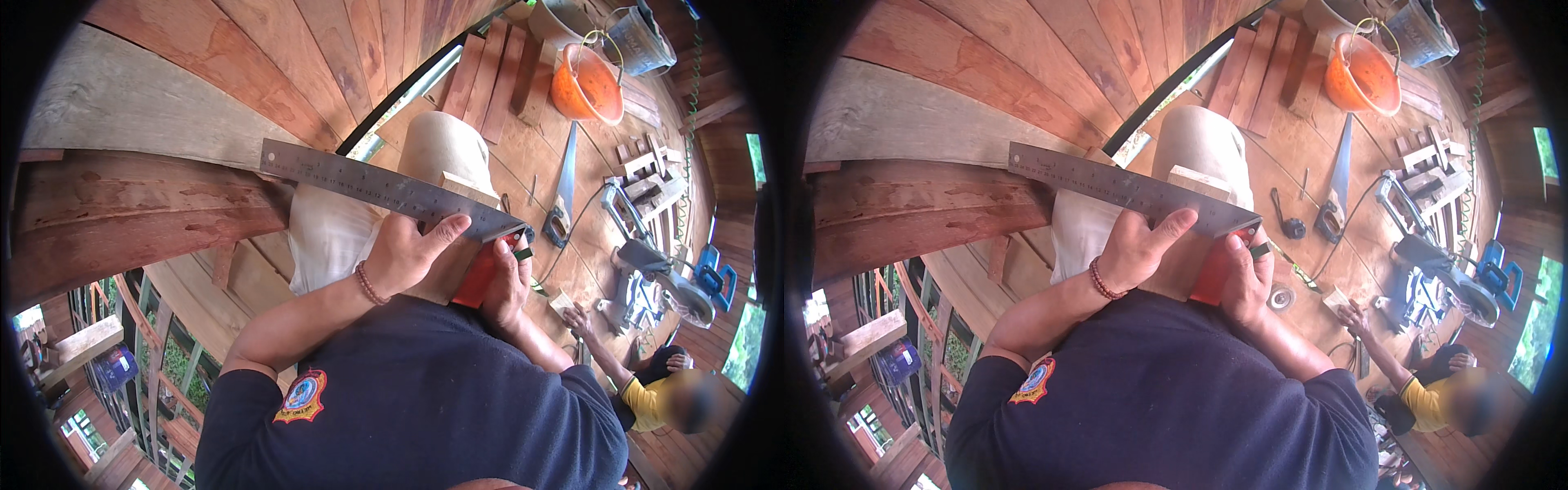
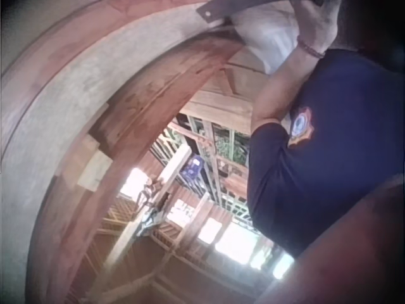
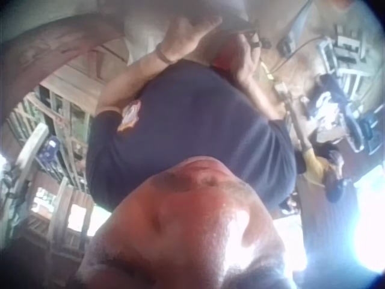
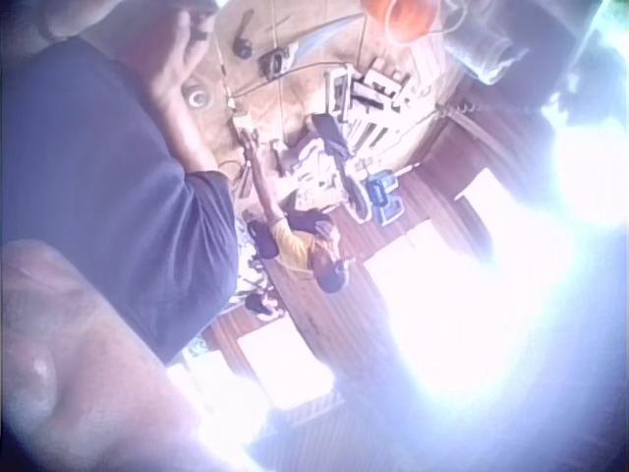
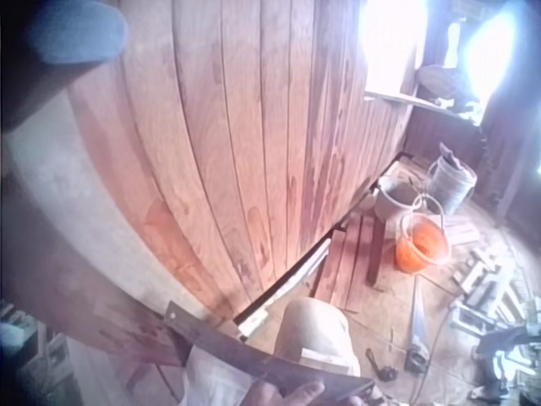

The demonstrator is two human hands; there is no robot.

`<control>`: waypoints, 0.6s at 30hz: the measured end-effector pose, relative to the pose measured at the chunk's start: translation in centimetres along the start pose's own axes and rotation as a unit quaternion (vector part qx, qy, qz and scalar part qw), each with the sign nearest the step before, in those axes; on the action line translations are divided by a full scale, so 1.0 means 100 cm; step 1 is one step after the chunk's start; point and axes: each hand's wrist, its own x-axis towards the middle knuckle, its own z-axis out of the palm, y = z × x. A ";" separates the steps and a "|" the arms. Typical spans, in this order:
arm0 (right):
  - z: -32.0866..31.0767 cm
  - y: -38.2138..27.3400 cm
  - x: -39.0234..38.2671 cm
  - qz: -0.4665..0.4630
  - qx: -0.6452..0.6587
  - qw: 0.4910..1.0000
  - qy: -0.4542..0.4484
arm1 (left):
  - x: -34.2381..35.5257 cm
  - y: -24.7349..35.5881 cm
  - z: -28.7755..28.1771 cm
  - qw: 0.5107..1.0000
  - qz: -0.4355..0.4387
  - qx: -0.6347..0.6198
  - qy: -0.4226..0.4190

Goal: The person measures and marks wooden planks using a ruler and pencil, then fits them into a curved wooden wall structure. They repeatedly check alignment and make adjustments to ensure a snug fit.

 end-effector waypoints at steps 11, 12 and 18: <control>-0.004 0.000 0.000 0.006 -0.020 1.000 -0.013 | 0.000 -0.005 -0.001 1.000 0.016 0.009 0.006; -0.005 0.000 0.000 0.010 -0.019 1.000 -0.016 | 0.000 -0.006 0.001 1.000 0.017 0.004 0.016; -0.010 0.009 -0.006 -0.017 -0.047 0.999 0.014 | -0.002 0.001 0.001 0.999 -0.009 0.035 0.002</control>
